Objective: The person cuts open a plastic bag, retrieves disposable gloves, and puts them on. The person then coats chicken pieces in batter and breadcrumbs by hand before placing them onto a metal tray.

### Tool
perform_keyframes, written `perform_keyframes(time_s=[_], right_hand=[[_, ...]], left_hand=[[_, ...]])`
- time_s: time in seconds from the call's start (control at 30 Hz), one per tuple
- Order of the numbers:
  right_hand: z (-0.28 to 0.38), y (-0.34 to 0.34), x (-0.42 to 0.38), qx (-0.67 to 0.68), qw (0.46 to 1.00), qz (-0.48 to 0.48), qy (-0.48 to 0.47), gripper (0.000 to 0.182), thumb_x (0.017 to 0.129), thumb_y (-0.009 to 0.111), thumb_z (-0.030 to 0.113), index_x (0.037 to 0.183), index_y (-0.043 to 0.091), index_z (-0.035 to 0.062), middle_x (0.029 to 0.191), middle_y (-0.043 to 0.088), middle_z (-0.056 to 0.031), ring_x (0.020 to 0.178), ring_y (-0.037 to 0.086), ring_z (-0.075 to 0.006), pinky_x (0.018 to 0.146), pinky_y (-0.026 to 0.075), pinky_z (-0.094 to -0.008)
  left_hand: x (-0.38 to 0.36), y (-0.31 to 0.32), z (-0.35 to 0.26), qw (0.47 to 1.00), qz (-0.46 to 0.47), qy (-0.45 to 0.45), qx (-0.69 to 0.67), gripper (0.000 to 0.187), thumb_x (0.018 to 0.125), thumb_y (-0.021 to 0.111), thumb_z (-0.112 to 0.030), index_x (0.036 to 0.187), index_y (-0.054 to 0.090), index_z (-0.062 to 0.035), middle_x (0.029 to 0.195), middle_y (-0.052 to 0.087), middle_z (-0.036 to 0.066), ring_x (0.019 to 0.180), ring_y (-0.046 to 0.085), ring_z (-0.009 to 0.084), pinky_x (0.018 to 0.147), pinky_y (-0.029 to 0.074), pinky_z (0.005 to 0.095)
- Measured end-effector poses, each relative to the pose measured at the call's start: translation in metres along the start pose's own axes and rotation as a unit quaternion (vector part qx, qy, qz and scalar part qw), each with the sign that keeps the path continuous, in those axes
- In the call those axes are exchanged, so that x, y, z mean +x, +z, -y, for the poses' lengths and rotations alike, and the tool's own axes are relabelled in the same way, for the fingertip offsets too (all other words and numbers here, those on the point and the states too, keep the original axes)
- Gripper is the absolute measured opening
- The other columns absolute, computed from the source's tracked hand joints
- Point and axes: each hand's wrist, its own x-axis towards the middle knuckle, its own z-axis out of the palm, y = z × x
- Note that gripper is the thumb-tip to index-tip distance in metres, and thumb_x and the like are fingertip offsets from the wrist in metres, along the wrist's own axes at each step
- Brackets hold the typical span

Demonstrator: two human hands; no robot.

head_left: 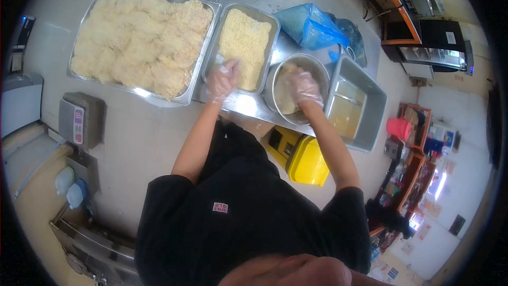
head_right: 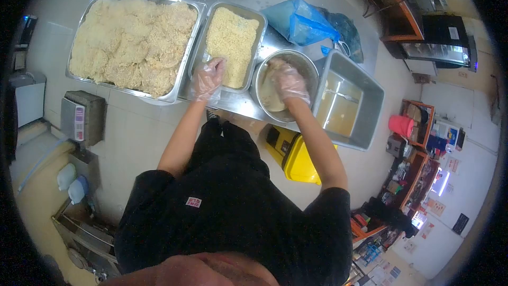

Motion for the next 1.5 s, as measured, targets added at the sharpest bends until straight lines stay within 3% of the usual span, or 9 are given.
perform_keyframes(time_s=[0.13,0.23,0.33,0.43,0.73,0.93,1.23,1.37,1.5], right_hand=[[-0.018,0.06,0.005,-0.009,0.986,0.056,-0.157,0.034,0.092,0.057,0.023,0.115,0.065,-0.0008,0.112,0.068,-0.0226,0.107,0.066,-0.0368,0.093,0.053,-0.0422],[-0.029,0.066,0.004,-0.003,0.971,0.113,-0.212,0.037,0.09,0.062,0.029,0.124,0.067,0.0159,0.12,0.068,-0.0178,0.112,0.065,-0.0346,0.101,0.05,-0.0436],[-0.017,0.028,-0.014,-0.026,0.952,0.249,-0.177,0.042,0.088,0.066,0.032,0.127,0.065,0.0159,0.121,0.067,-0.0202,0.112,0.064,-0.0363,0.1,0.05,-0.0438],[-0.046,0.026,-0.008,0.02,0.937,0.227,-0.265,0.041,0.087,0.068,0.031,0.124,0.067,0.0141,0.119,0.068,-0.0211,0.112,0.064,-0.0364,0.098,0.05,-0.0439],[-0.062,-0.09,-0.028,-0.032,0.976,0.149,-0.156,0.033,0.085,0.068,0.024,0.111,0.072,0.005,0.112,0.069,-0.0226,0.1,0.066,-0.0392,0.092,0.053,-0.0439],[-0.072,0.038,-0.002,-0.113,0.977,0.165,-0.076,0.033,0.09,0.06,0.03,0.109,0.073,0.006,0.114,0.069,-0.0223,0.105,0.066,-0.0393,0.096,0.05,-0.0451],[-0.04,0.052,0.003,0.218,0.949,0.158,-0.162,0.048,0.086,0.066,0.036,0.123,0.068,0.0063,0.121,0.068,-0.0192,0.11,0.065,-0.0345,0.1,0.049,-0.0411],[-0.06,0.024,-0.004,0.414,0.902,0.105,-0.057,0.041,0.088,0.072,0.027,0.119,0.067,0.0008,0.121,0.067,-0.0144,0.107,0.065,-0.0255,0.093,0.051,-0.0343],[-0.057,-0.002,-0.019,0.622,0.775,0.09,0.066,0.035,0.087,0.074,0.022,0.112,0.069,-0.0017,0.108,0.07,-0.0107,0.097,0.067,-0.025,0.091,0.052,-0.0337]], left_hand=[[0.002,-0.006,-0.01,1.0,0.011,-0.002,-0.006,0.016,0.092,0.066,-0.026,0.091,0.075,-0.0129,0.078,0.072,0.014,0.068,0.068,0.0341,0.059,0.052,0.0397],[0.001,-0.009,-0.013,0.998,0.04,-0.041,-0.01,0.017,0.092,0.065,-0.028,0.091,0.074,-0.0136,0.076,0.071,0.015,0.067,0.068,0.0354,0.058,0.051,0.0402],[0.002,-0.004,-0.012,0.999,0.018,-0.015,-0.033,0.016,0.091,0.066,-0.028,0.091,0.074,-0.0144,0.075,0.07,0.015,0.065,0.067,0.0362,0.056,0.05,0.0411],[0.001,-0.003,-0.005,1.0,0.02,-0.007,-0.009,0.016,0.091,0.066,-0.029,0.091,0.074,-0.0147,0.075,0.069,0.016,0.064,0.065,0.0369,0.056,0.049,0.0416],[0.001,-0.008,-0.011,1.0,0.017,-0.01,0.004,0.016,0.092,0.066,-0.028,0.088,0.074,-0.014,0.074,0.069,0.015,0.064,0.065,0.0356,0.057,0.049,0.0417],[0.0,0.001,-0.005,1.0,-0.011,0.021,-0.004,0.018,0.092,0.066,-0.03,0.088,0.075,-0.0147,0.074,0.07,0.014,0.063,0.065,0.0352,0.057,0.05,0.0423],[-0.005,0.0,-0.001,1.0,0.015,-0.021,0.004,0.02,0.093,0.065,-0.032,0.088,0.075,-0.016,0.074,0.069,0.014,0.066,0.066,0.034,0.059,0.051,0.0422],[-0.005,-0.001,0.0,1.0,0.002,0.006,0.013,0.022,0.093,0.063,-0.033,0.091,0.076,-0.0151,0.074,0.069,0.015,0.065,0.066,0.0341,0.059,0.051,0.0424],[-0.003,-0.001,0.0,0.999,0.02,0.013,0.044,0.023,0.093,0.064,-0.034,0.093,0.076,-0.0151,0.073,0.068,0.015,0.065,0.066,0.0347,0.059,0.051,0.0427]])
